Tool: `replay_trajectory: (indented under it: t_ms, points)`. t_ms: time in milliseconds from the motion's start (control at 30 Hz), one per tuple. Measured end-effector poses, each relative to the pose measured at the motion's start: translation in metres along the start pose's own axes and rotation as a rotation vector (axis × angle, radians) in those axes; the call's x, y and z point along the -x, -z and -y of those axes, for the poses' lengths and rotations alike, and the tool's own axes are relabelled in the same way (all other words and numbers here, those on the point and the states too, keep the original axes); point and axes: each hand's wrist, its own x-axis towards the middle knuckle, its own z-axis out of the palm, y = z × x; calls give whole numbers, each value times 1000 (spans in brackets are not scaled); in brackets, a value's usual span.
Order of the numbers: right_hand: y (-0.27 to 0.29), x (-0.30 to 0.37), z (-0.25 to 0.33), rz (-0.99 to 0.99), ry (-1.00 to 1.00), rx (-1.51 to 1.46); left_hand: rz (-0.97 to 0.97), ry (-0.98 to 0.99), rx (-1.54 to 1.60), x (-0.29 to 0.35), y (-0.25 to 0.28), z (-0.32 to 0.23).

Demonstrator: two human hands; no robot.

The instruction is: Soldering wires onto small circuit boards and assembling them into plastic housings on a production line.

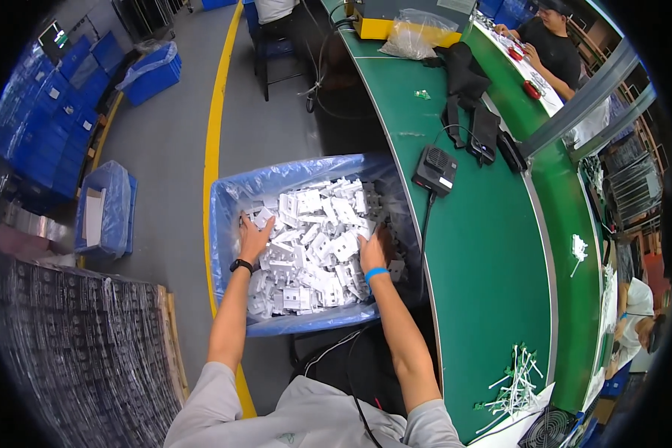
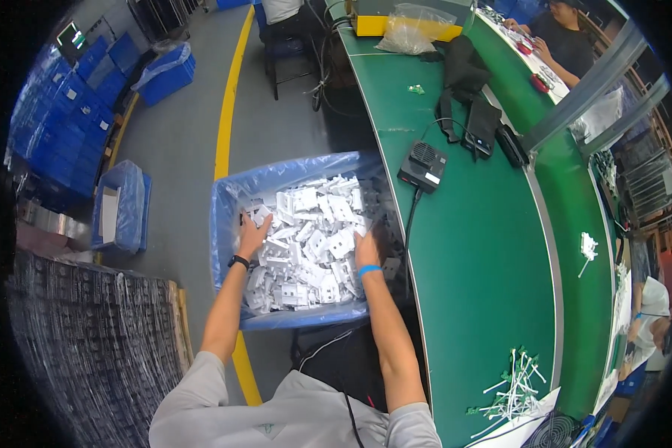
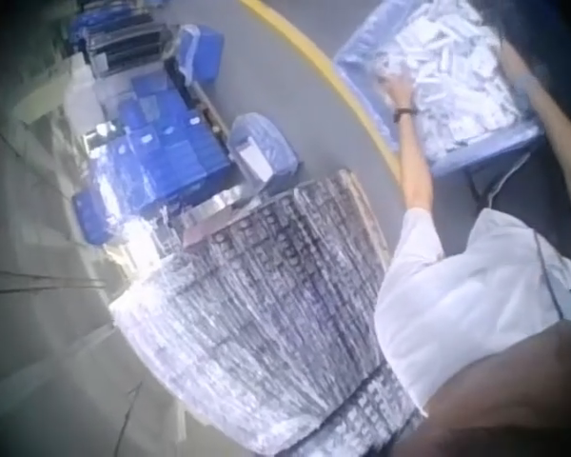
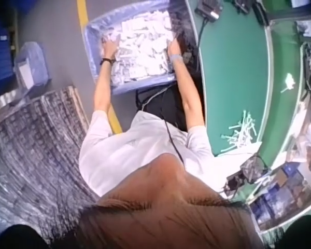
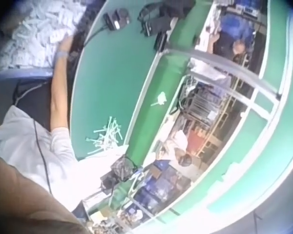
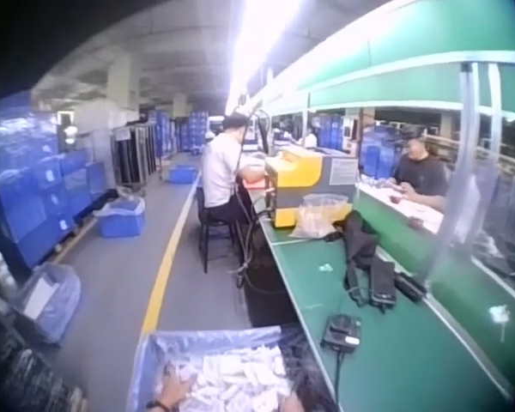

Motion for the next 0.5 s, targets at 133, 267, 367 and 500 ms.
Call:
replay_trajectory:
  t_ms: [133,267,367,500]
  points:
    - [-4,-9,24,223,-180,66,6,99,-266,-1,23,-17]
    - [-12,-41,-13,-19,12,46,-57,169,-80,-11,14,-33]
    - [-15,-54,-30,69,-36,-417,-94,94,-188,-19,-1,-35]
    - [-1,-53,9,205,-116,-292,-135,75,-249,-10,8,-7]
